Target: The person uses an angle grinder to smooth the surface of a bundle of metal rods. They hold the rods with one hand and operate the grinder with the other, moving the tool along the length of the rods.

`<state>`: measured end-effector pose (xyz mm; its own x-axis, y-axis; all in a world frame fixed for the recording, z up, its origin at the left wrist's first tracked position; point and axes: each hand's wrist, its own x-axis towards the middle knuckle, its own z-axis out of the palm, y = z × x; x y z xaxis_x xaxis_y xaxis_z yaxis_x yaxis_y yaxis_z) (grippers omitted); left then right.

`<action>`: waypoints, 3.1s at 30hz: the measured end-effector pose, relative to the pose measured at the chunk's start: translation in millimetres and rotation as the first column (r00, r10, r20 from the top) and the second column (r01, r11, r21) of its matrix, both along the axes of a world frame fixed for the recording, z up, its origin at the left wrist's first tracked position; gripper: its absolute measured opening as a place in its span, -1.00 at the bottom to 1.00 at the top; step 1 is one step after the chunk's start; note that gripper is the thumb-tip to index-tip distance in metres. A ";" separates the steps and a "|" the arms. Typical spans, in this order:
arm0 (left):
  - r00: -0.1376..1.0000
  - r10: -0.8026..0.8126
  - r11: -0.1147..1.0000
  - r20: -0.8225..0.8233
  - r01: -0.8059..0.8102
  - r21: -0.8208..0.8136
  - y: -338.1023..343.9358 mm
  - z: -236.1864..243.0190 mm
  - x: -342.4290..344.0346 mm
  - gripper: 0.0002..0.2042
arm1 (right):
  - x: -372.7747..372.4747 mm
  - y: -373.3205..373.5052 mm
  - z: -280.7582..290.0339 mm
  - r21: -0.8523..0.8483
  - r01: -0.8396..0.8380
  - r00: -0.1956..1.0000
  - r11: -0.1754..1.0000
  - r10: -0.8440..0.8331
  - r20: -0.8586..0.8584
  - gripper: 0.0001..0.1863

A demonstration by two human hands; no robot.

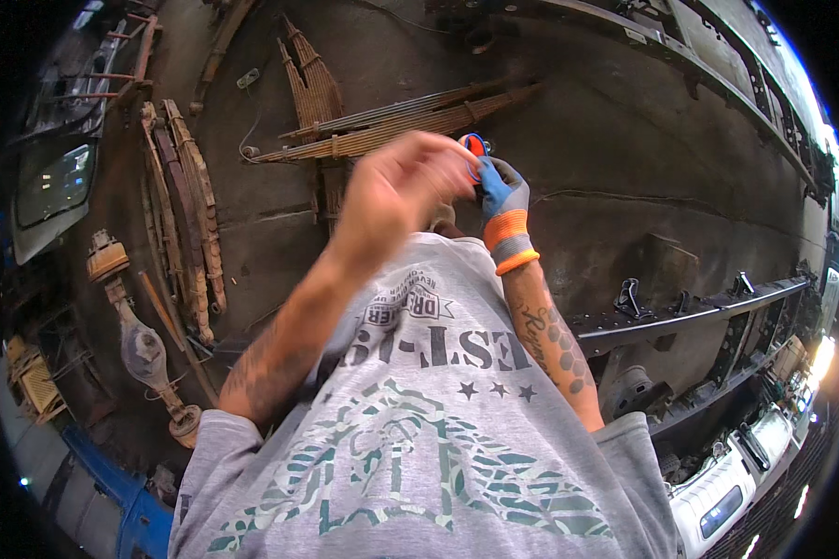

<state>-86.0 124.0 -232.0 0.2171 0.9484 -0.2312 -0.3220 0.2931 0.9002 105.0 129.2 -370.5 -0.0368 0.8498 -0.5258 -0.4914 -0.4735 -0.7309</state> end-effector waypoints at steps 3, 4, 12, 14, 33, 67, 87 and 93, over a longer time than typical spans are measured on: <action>0.777 0.106 0.994 -0.620 -0.103 0.041 24.7 -85.1 -26.4 -0.58 | -8.4 10.3 -22.8 0.120 -0.035 0.945 0.992 -0.006 0.328 -0.77; 0.750 0.040 0.999 -0.660 -0.030 0.027 30.1 -93.0 -30.4 -0.53 | -12.0 10.6 -13.4 0.141 -0.110 0.923 0.984 0.048 0.382 -0.78; 0.674 -0.103 0.994 -0.731 0.054 -0.090 23.1 -111.9 -40.3 -0.81 | -39.4 14.4 10.4 0.167 -0.535 0.487 0.828 0.140 0.862 -0.82; 0.555 -0.055 0.996 -0.830 -0.032 -0.087 10.7 -103.2 -33.8 -0.80 | -53.2 12.4 27.2 0.049 -0.603 0.282 0.797 0.154 0.947 -0.74; 0.691 0.407 0.762 0.598 0.105 -0.639 -45.7 -197.0 -106.3 -0.49 | -109.5 14.4 12.4 -0.395 -0.774 -0.350 0.494 0.185 0.918 -0.74; 0.923 0.092 0.990 -0.373 -0.124 -0.063 38.4 -154.8 -24.1 -0.30 | -69.8 -18.2 84.6 0.109 -0.505 0.700 0.856 0.333 0.632 -0.68; -0.049 -0.170 0.925 -0.984 0.336 -0.176 -30.7 -112.5 -45.2 -0.34 | -61.9 4.9 58.1 -0.546 -0.837 -0.546 0.035 -0.126 0.828 -0.74; -0.030 0.094 0.980 -0.995 0.180 0.087 -21.8 -140.9 -88.0 -0.29 | -89.4 13.6 87.3 -0.144 -0.974 -0.169 -0.177 0.138 0.976 -0.77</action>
